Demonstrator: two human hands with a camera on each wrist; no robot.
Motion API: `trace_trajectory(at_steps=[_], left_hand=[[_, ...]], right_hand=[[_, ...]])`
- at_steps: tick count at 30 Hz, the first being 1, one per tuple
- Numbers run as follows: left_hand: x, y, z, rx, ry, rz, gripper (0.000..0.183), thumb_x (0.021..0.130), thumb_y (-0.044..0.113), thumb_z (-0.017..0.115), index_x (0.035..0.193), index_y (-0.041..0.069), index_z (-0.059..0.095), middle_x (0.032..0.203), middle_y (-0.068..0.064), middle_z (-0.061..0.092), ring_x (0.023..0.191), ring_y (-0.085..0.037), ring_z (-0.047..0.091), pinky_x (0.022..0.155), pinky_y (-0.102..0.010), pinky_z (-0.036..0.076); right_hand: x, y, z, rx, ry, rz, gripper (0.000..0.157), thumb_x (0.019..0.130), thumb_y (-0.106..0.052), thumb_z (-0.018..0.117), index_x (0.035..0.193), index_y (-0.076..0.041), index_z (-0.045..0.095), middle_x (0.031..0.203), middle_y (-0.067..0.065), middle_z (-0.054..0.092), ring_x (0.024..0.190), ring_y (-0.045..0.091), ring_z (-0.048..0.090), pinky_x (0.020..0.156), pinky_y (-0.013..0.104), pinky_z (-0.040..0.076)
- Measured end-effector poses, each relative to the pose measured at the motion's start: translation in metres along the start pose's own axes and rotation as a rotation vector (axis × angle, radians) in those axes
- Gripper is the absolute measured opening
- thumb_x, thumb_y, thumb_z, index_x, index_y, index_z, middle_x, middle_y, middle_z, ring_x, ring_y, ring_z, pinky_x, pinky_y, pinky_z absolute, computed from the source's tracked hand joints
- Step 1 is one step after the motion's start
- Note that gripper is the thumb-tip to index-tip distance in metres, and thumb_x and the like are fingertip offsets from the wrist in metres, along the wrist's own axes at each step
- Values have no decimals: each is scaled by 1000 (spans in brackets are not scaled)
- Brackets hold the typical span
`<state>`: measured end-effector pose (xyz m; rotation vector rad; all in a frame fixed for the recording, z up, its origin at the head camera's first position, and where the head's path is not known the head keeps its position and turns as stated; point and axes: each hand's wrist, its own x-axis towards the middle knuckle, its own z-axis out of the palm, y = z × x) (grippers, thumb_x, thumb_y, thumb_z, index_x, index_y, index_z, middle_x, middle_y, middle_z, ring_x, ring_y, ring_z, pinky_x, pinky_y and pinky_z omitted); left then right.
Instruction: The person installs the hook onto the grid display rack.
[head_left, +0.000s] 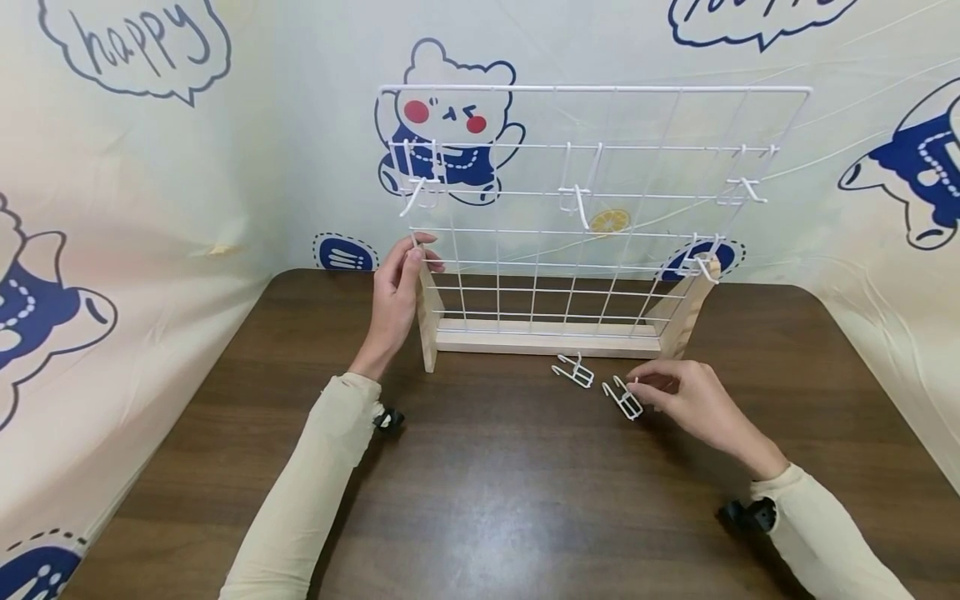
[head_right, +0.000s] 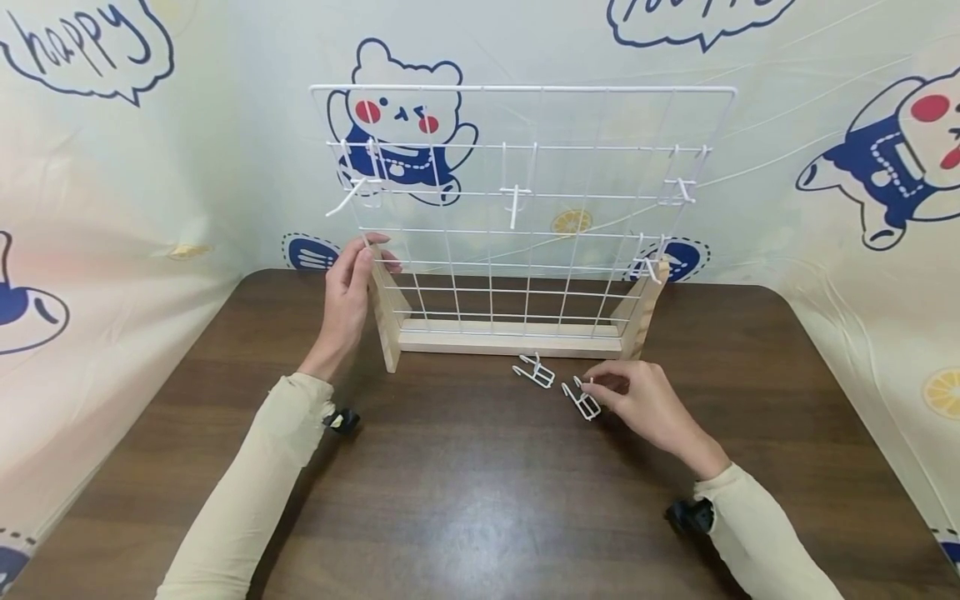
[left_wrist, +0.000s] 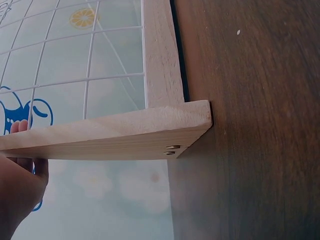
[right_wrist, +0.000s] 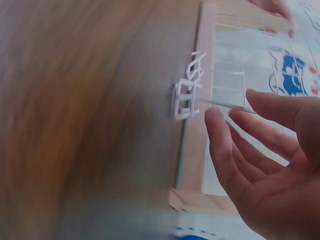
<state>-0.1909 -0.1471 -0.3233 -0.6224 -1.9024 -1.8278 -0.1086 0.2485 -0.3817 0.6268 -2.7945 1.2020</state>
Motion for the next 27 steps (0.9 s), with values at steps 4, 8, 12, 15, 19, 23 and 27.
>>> trace_trajectory(at_steps=[4,8,12,15,19,23,27], left_hand=[[0,0,1,-1,-1,2,31,107,7,39,127,-11,53,107,-40,55,96,-31,64,102,-45,47],[0,0,1,4,2,2,31,107,7,38,127,-11,53,106,-38,56,98,-47,59,102,-53,44],[0,0,1,8,3,5,31,107,7,38,127,-12,52,106,-38,57,99,-52,56,102,-49,45],[0,0,0,12,2,7,31,107,7,38,127,-12,52,106,-39,56,99,-52,56,103,-50,44],[0,0,0,16,0,7,31,107,7,39,127,-11,52,107,-39,56,97,-37,62,104,-59,39],[0,0,0,18,-1,7,30,107,7,39,127,-11,53,106,-38,56,95,-23,64,105,-58,40],[0,-1,0,19,1,9,30,107,7,39,126,-11,53,105,-36,58,96,-31,63,104,-48,44]], right_hand=[[0,6,-2,274,-131,116,24,96,-13,67,115,2,70,82,14,72,67,27,69,61,37,59],[1,11,-1,416,-208,134,27,99,-10,62,118,8,67,85,20,71,71,29,69,65,39,59],[2,13,2,443,-232,139,29,100,-12,60,117,9,67,93,23,72,76,26,71,69,39,60],[2,13,3,442,-242,154,29,101,-13,59,117,9,66,97,23,72,81,26,72,72,39,60],[2,13,4,460,-252,163,28,101,-13,59,117,9,67,97,22,72,84,25,72,74,38,60],[2,11,4,467,-245,150,28,101,-13,59,116,9,67,97,23,72,84,25,72,75,39,60],[1,9,3,463,-217,128,27,101,-13,59,115,9,68,96,23,72,83,26,72,75,41,59]])
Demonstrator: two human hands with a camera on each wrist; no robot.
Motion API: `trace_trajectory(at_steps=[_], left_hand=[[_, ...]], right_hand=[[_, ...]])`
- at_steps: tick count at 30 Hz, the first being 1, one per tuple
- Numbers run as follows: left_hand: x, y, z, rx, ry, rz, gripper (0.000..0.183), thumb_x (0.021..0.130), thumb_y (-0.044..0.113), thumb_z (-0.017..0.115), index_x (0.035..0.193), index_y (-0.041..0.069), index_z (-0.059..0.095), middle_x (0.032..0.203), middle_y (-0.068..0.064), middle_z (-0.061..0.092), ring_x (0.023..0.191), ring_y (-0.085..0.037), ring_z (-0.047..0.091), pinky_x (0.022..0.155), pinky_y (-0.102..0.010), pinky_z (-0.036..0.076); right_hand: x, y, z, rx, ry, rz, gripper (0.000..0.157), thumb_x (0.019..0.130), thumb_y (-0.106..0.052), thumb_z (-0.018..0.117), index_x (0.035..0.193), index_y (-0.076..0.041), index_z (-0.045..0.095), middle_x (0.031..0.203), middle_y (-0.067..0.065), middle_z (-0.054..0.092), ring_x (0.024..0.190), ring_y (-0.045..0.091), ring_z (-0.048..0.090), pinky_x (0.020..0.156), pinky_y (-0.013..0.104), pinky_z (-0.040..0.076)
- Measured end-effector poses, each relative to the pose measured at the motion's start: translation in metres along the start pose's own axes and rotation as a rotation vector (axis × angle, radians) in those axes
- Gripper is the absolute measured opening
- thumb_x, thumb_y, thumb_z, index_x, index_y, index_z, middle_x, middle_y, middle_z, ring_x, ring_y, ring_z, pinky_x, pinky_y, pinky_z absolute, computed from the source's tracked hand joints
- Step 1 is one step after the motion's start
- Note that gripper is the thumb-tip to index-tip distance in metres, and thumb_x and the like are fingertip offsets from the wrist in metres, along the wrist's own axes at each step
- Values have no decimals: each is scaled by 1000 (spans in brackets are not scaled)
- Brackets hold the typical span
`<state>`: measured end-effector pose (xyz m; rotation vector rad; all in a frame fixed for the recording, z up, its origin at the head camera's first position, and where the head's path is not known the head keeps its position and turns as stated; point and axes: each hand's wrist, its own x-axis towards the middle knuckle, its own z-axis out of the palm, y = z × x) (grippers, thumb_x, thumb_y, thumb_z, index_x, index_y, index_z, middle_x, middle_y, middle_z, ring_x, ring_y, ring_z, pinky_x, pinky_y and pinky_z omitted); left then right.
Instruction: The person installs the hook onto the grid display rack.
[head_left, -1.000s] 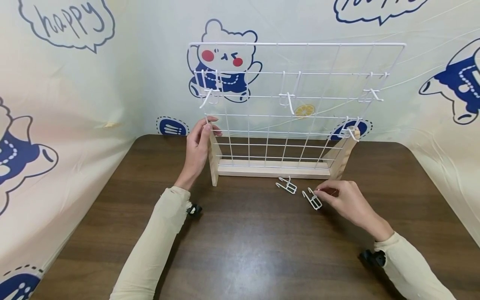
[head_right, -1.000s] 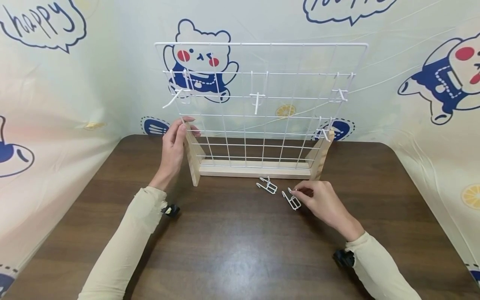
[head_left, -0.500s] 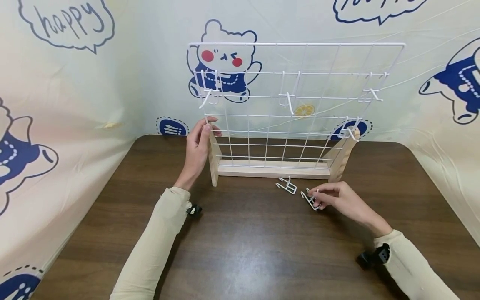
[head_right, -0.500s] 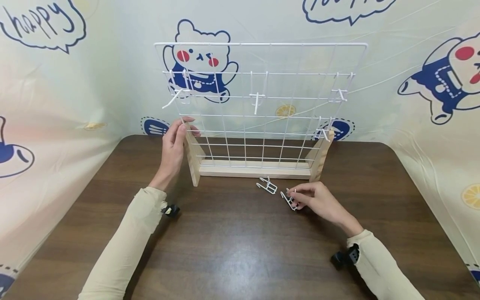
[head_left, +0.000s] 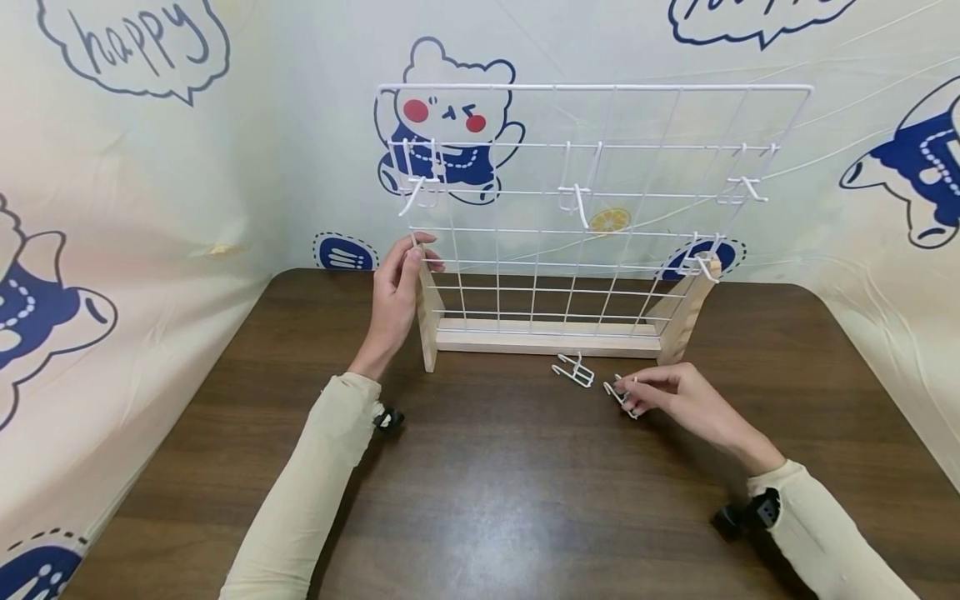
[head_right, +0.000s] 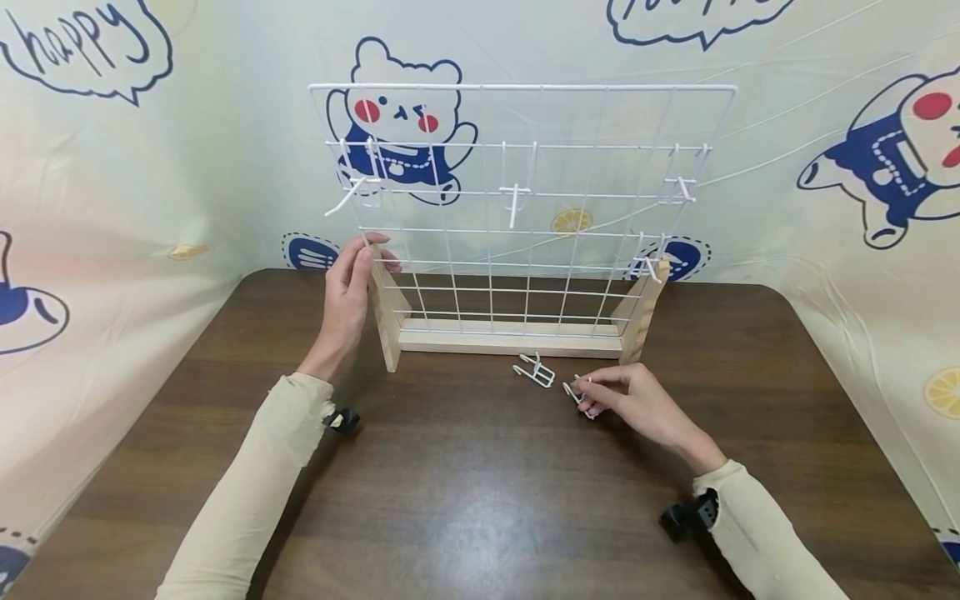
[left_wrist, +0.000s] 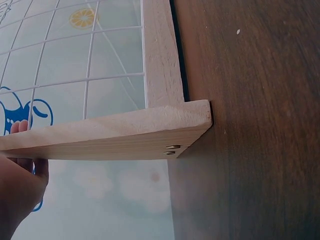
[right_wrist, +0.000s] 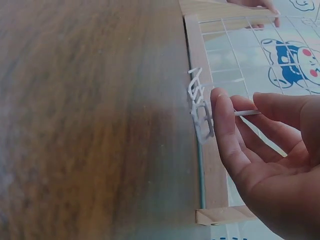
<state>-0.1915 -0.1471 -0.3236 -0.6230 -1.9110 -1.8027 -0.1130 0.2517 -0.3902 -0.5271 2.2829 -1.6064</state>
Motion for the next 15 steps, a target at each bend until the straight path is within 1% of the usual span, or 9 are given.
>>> trace_trajectory(at_steps=[2,6,7,9,12,15], left_hand=[[0,0,0,-1,2,2,30,107,7,39,126,-11,53,105,-36,58,96,-33,63,103,-47,45],[0,-1,0,-3,3,4,30,107,7,39,126,-10,53,105,-34,58,96,-31,63,103,-57,41],[0,-1,0,-3,2,2,30,107,7,39,126,-10,53,105,-34,58,96,-30,63,104,-57,41],[0,-1,0,-3,0,1,30,107,6,39,127,-10,53,105,-34,58,97,-35,62,104,-58,40],[0,0,0,0,1,-1,30,107,6,38,127,-11,52,106,-36,57,99,-47,59,104,-57,41],[0,0,1,-19,11,1,30,107,6,38,126,-13,52,105,-38,57,99,-55,55,99,-58,44]], right_hand=[[0,-1,0,-2,11,-11,26,101,-12,59,114,8,69,95,23,72,83,26,72,75,40,59],[-1,-3,0,-1,22,-15,26,100,-13,60,113,7,70,96,23,72,84,28,71,76,40,59],[-1,-3,0,0,22,-14,26,100,-13,60,113,7,70,97,24,72,85,28,71,76,40,59],[-1,-4,0,9,24,-15,27,100,-14,60,114,7,70,99,25,71,86,29,71,76,41,59],[-2,-6,1,13,26,-17,27,100,-14,60,114,8,69,102,26,71,88,29,72,77,41,59],[-3,-7,1,9,31,-25,27,100,-14,60,114,8,69,103,26,71,87,29,72,77,39,59]])
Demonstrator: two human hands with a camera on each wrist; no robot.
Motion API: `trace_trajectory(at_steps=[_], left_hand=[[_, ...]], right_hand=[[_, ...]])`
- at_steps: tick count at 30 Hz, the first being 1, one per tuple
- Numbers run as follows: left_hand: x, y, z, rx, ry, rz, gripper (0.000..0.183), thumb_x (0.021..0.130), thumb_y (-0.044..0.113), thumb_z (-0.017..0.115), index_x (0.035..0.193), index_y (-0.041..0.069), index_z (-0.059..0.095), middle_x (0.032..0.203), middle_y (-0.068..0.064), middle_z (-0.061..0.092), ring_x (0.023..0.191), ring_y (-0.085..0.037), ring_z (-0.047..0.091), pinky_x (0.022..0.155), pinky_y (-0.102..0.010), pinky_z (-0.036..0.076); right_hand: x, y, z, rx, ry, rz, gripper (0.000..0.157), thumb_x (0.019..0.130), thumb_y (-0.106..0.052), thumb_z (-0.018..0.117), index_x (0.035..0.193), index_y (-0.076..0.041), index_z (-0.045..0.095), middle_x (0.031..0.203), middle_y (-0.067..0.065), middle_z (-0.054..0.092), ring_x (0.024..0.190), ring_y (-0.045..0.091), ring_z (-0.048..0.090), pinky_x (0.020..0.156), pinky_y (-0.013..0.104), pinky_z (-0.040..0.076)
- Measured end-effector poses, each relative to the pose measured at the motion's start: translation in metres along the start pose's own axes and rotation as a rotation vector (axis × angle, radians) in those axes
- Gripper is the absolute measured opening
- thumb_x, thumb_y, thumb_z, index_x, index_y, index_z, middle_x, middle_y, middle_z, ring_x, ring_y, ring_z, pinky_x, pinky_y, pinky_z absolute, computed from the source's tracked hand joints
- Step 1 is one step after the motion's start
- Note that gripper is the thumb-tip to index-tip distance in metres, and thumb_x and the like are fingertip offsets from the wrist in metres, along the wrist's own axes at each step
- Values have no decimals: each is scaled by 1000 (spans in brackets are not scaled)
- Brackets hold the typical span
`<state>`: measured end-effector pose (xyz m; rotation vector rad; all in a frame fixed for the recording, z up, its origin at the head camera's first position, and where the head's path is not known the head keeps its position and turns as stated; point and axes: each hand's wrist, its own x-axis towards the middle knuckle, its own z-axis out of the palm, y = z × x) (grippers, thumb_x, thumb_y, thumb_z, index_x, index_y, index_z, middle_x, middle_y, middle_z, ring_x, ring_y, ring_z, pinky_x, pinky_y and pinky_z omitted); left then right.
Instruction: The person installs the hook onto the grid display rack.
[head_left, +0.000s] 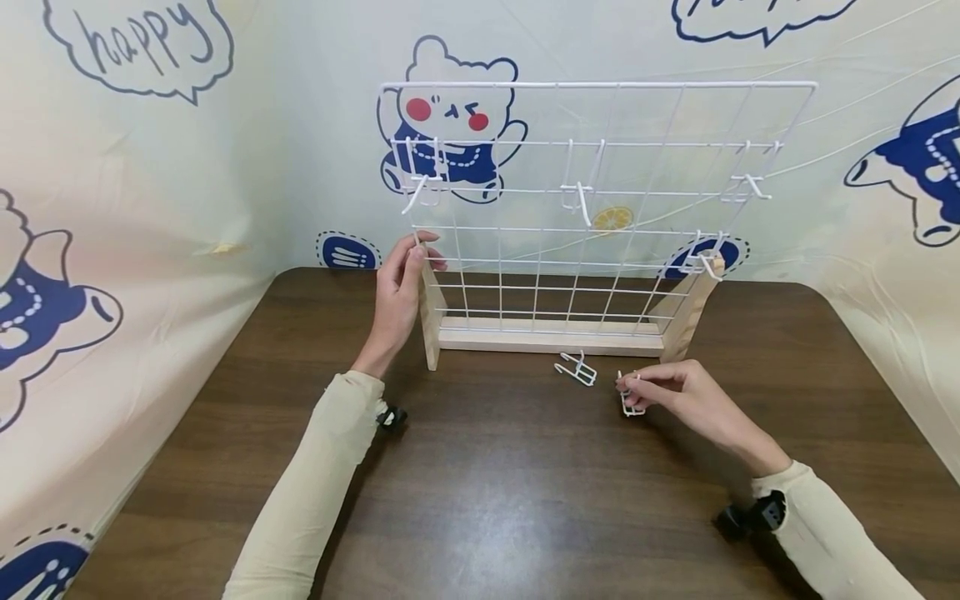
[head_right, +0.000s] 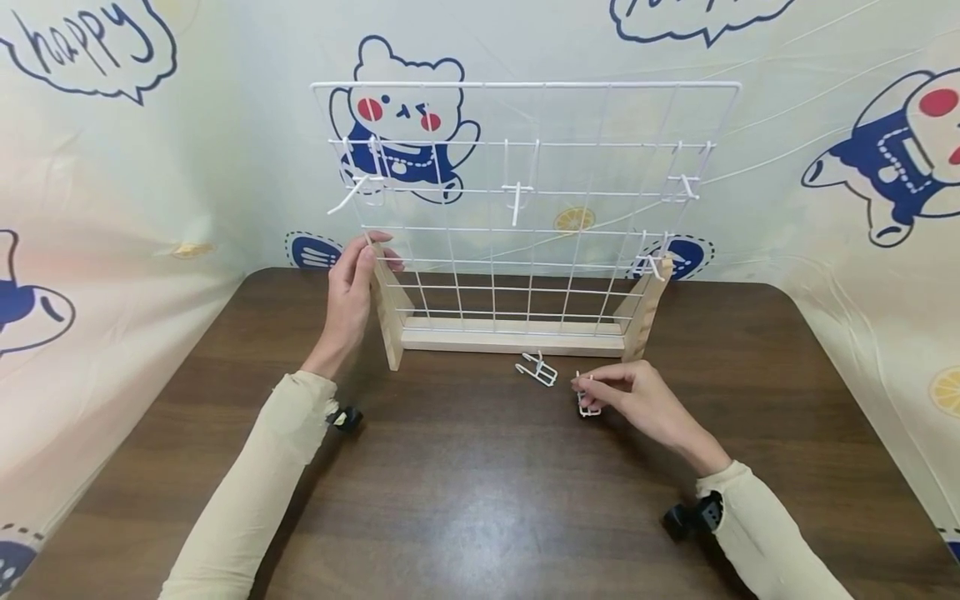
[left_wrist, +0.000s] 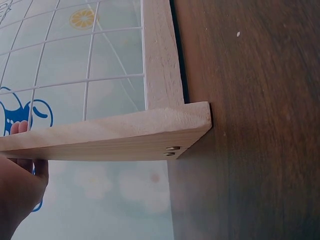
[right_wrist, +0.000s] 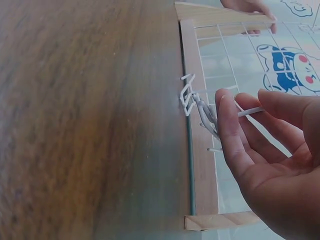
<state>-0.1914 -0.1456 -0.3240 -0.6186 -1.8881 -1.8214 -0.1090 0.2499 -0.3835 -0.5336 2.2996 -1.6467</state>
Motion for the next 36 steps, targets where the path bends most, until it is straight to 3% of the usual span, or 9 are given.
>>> trace_trajectory(at_steps=[5,11,19,25,28,33,36], left_hand=[[1,0,0,-36,2,23,30,106,3,38,124,-17,51,102,-42,55,96,-61,53,94,-58,47],[3,-3,3,-28,-1,34,30,106,4,38,123,-16,52,102,-40,56,95,-50,57,97,-50,48],[2,-3,2,-28,8,45,30,106,5,38,123,-16,52,101,-43,54,94,-53,56,95,-54,47],[2,-3,1,-23,10,39,30,106,5,38,123,-15,53,101,-44,53,91,-28,64,95,-52,48],[2,-3,2,-27,8,41,30,106,4,38,123,-16,52,101,-44,53,91,-23,64,95,-53,48],[2,-3,2,-17,10,43,30,106,3,38,123,-16,52,101,-41,55,91,-24,64,95,-56,47],[2,-4,2,-18,16,40,30,106,4,38,124,-16,52,101,-41,55,92,-38,62,95,-54,48]], right_hand=[[-1,-6,1,-39,3,-26,28,100,-14,60,115,8,69,103,25,72,87,29,72,77,35,59],[-6,-17,-4,-123,45,-69,25,101,-15,59,114,3,72,105,21,73,83,24,72,77,30,58],[-7,-28,-2,-120,50,-94,21,100,-12,60,114,-5,74,105,9,75,83,23,72,78,28,58],[-7,-35,0,-149,63,-100,19,100,-14,61,112,-9,75,101,2,76,83,22,71,77,25,57],[-8,-37,0,-155,65,-111,20,100,-14,60,112,-8,75,101,2,76,85,21,72,78,24,56],[-9,-40,1,-158,72,-126,19,100,-12,60,112,-9,75,100,2,76,87,20,72,79,25,56],[-10,-42,1,-149,75,-131,20,100,-11,60,113,-6,74,100,9,75,86,20,72,79,25,57]])
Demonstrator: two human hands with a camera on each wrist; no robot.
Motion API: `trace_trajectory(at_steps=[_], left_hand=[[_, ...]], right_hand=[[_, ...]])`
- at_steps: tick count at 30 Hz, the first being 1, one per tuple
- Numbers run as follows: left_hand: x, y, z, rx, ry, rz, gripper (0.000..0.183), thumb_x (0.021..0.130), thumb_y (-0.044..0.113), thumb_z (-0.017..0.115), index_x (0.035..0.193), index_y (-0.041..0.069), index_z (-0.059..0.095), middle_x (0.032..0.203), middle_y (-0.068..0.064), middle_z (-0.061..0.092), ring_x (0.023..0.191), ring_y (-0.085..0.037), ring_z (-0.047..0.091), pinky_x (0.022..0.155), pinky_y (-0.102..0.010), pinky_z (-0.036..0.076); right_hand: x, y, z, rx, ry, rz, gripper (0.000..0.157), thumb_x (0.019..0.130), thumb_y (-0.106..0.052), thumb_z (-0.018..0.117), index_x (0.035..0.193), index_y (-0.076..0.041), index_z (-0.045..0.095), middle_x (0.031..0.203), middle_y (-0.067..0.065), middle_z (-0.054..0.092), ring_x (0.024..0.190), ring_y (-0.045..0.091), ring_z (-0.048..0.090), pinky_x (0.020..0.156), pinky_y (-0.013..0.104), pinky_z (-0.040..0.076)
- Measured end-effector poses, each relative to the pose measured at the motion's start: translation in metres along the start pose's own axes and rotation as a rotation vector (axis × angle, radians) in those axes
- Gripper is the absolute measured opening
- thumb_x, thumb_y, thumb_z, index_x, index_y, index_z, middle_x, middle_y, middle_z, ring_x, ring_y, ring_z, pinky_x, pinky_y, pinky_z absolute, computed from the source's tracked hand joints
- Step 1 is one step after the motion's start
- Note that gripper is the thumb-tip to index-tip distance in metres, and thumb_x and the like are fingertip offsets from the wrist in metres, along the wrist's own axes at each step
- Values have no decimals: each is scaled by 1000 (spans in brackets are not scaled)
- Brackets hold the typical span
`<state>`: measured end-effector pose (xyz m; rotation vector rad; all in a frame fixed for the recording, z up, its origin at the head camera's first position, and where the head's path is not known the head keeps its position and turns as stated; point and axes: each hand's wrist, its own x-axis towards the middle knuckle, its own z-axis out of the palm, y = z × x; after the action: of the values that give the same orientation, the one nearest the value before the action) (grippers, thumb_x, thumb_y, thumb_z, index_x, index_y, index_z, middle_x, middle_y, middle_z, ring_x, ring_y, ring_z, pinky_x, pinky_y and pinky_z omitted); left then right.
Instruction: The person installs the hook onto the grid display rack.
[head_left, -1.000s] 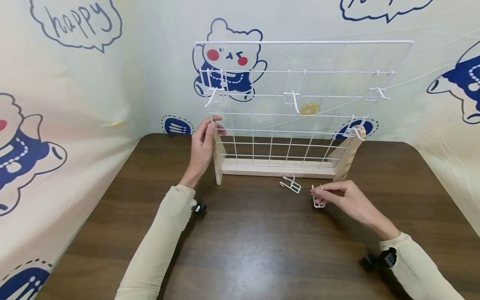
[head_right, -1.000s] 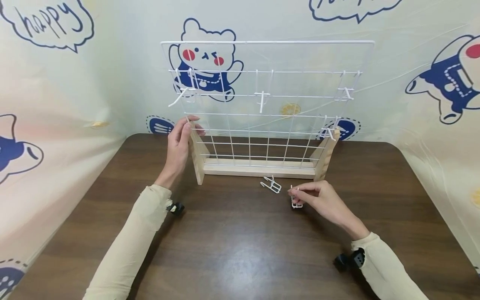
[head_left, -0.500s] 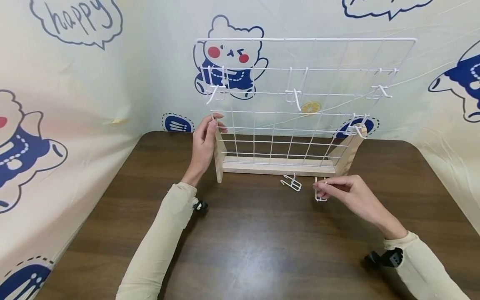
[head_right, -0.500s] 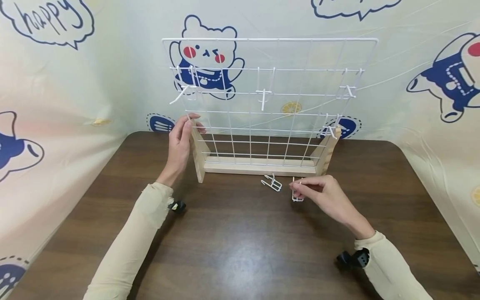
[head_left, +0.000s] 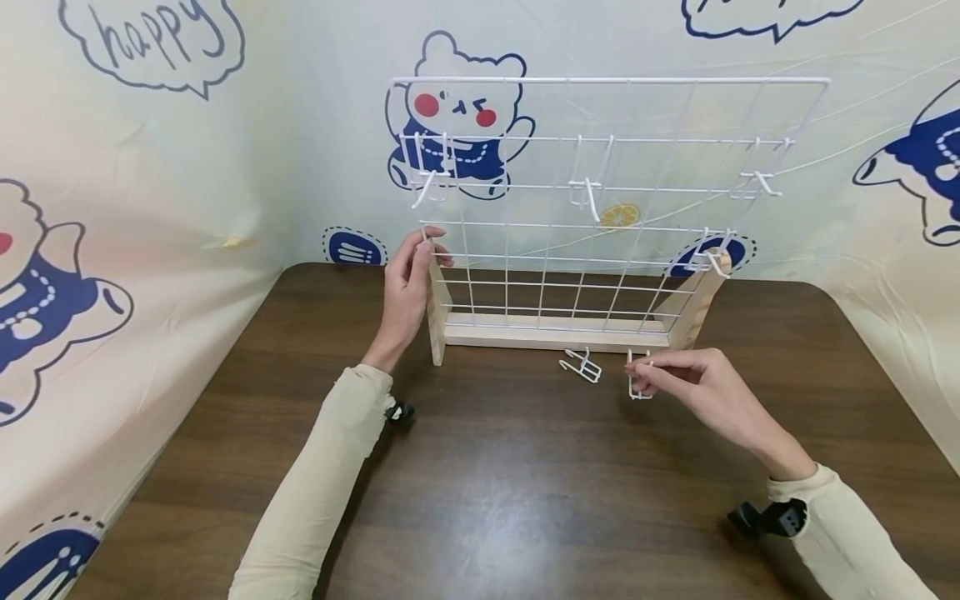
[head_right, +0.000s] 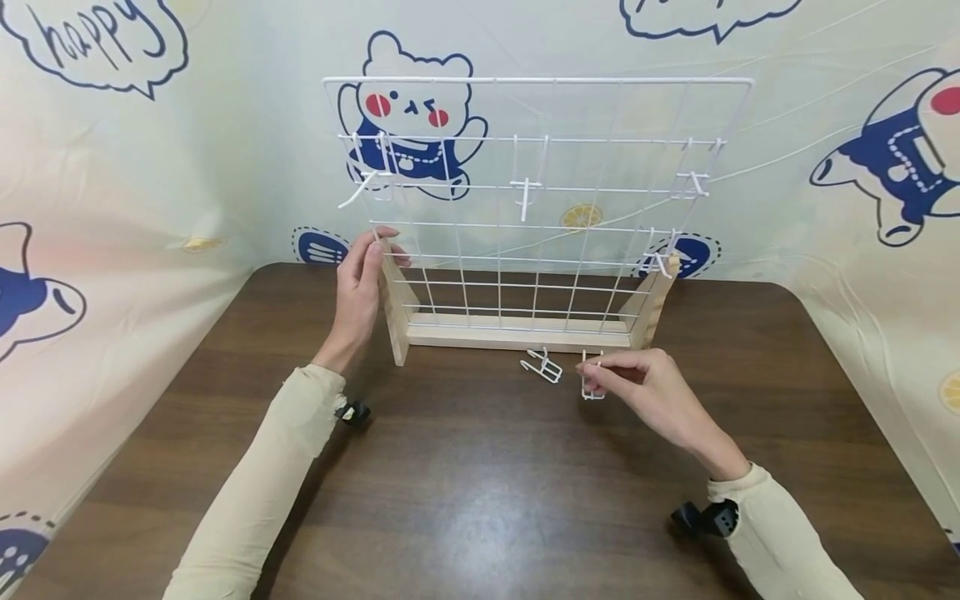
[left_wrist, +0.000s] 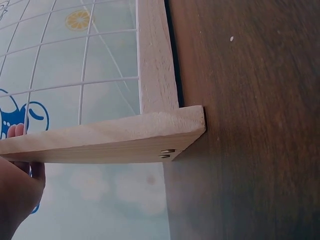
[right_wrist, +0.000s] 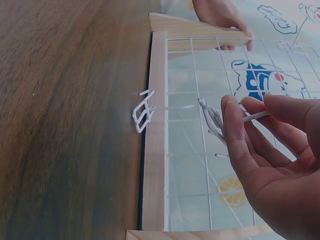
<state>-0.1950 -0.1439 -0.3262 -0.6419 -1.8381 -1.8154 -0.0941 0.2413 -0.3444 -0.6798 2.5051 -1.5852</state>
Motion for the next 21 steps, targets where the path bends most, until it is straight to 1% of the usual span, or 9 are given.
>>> trace_trajectory(at_steps=[3,4,7,9,11,14,18,21], left_hand=[[0,-1,-1,2,2,2,30,106,5,39,124,-15,52,101,-41,55,93,-49,58,95,-55,47],[0,-3,-2,0,2,5,30,106,5,38,124,-15,52,101,-43,54,93,-51,57,95,-55,47],[1,-12,-4,2,1,13,30,106,3,38,124,-16,52,101,-42,54,92,-41,62,95,-58,46],[1,-20,-5,-1,4,18,30,107,3,38,125,-15,52,101,-41,55,92,-37,63,95,-59,46],[1,-25,-7,3,8,17,30,107,4,38,126,-13,53,101,-38,57,92,-38,63,95,-57,47],[1,-28,-7,2,9,17,30,107,7,40,127,-9,55,101,-34,60,94,-45,60,95,-53,48],[1,-28,-7,0,11,14,30,108,10,40,126,-7,56,101,-32,60,94,-47,59,95,-47,49],[1,-28,-6,-5,11,16,30,108,12,40,126,-7,56,101,-35,58,94,-48,59,95,-45,50]], right_hand=[[0,-1,0,1,4,-4,20,100,-10,60,113,-3,74,100,11,75,87,19,72,79,25,56],[-1,-2,1,0,6,-3,21,99,-10,60,113,-2,73,100,11,75,87,19,72,79,25,56],[-1,-3,1,-5,9,-2,20,99,-10,61,113,-4,74,100,5,76,87,18,72,79,24,56],[-1,-4,1,-6,12,-3,20,99,-10,61,113,-6,74,100,4,76,86,18,72,79,24,56],[0,-5,1,-7,15,-9,20,99,-10,61,113,-8,74,100,2,76,87,18,72,79,24,56],[1,-7,1,-16,18,-13,20,99,-10,61,113,-10,74,100,1,76,87,18,72,79,24,56],[2,-9,2,-6,21,-20,20,99,-9,61,114,-7,74,102,2,76,87,20,72,79,26,57],[3,-10,3,18,25,-28,20,99,-8,61,114,-5,74,104,3,75,87,21,73,79,27,57]])
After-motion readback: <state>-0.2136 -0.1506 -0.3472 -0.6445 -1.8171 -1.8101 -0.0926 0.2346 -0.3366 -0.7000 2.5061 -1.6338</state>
